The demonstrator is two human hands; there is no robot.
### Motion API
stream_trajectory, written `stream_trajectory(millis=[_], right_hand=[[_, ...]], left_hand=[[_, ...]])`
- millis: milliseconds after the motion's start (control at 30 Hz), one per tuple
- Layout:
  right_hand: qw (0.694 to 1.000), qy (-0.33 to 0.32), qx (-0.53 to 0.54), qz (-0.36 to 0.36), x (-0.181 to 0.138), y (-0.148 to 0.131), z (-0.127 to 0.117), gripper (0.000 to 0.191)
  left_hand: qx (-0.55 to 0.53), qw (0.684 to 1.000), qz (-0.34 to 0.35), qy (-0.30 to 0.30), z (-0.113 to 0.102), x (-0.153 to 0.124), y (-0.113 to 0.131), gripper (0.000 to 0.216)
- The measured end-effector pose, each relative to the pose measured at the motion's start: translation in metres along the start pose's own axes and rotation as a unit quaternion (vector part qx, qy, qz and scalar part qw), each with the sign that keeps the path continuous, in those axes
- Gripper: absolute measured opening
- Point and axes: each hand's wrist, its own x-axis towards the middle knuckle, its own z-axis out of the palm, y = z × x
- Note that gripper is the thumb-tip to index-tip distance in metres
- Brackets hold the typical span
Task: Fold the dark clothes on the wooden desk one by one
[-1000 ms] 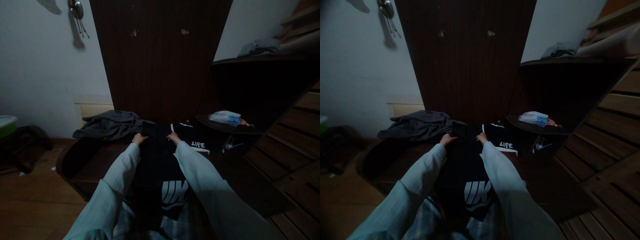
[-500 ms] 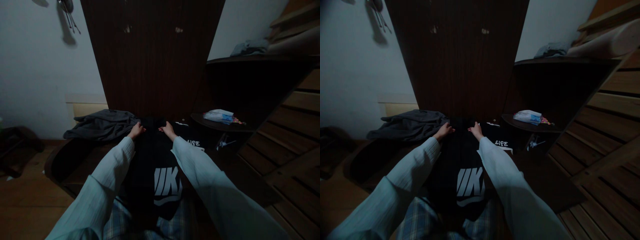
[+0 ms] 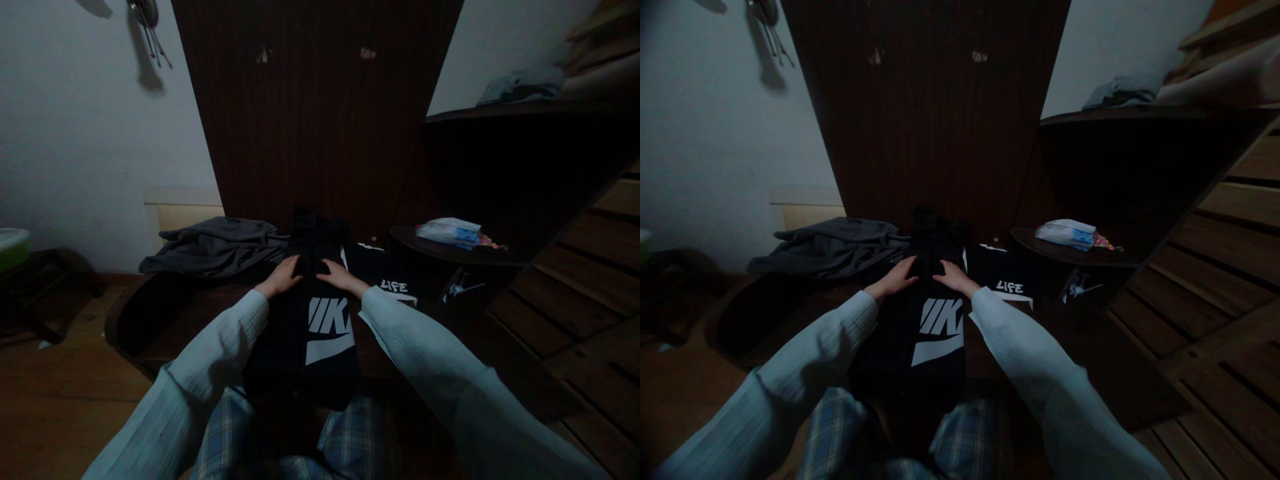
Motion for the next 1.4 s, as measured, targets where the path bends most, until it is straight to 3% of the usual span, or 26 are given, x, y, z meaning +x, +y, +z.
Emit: stream_trajectory(millis=[133,233,367,667,800,933,1067,1233,1400], right_hand=[[0.99,-0.039,-0.055,-0.124,-0.047,0.002,0.021,0.051],[0.982,-0.095,-0.108,-0.123,-0.069,-0.001,0.028,0.054],[0.973,-0.131,-0.147,-0.121,-0.074,0.0,0.024,0.055],[0.971,-0.172,-0.15,-0.069,-0.035,0.012,0.003,0.056],[0.975,-0.12,-0.174,-0.062,-0.035,0.001,0.008,0.055],[0.974,-0.115,-0.145,-0.128,-0.058,-0.011,0.025,0.055],[0.976,-0.114,-0.115,-0.145,-0.078,-0.016,0.033,0.056],[0.977,-0.126,-0.068,-0.158,-0.101,-0.028,0.012,0.043],[0.975,-0.093,-0.015,-0.201,-0.157,-0.046,-0.01,0.031]], left_hand=[[-0.008,0.996,0.042,-0.082,0.001,-0.045,0.001,0.045],[-0.005,0.99,0.047,-0.136,0.002,-0.067,0.003,0.046],[0.013,0.986,0.039,-0.162,0.008,-0.077,0.004,0.063],[0.062,0.987,-0.007,-0.148,0.027,-0.046,0.006,0.064],[0.093,0.985,-0.013,-0.146,0.031,-0.032,0.002,0.066],[0.117,0.985,-0.032,-0.122,0.032,-0.026,-0.001,0.066],[0.122,0.991,-0.012,-0.062,0.033,-0.029,-0.002,0.062],[0.109,0.993,-0.007,-0.038,0.033,-0.035,-0.003,0.056],[0.1,0.995,-0.003,-0.029,0.035,-0.04,-0.003,0.054]])
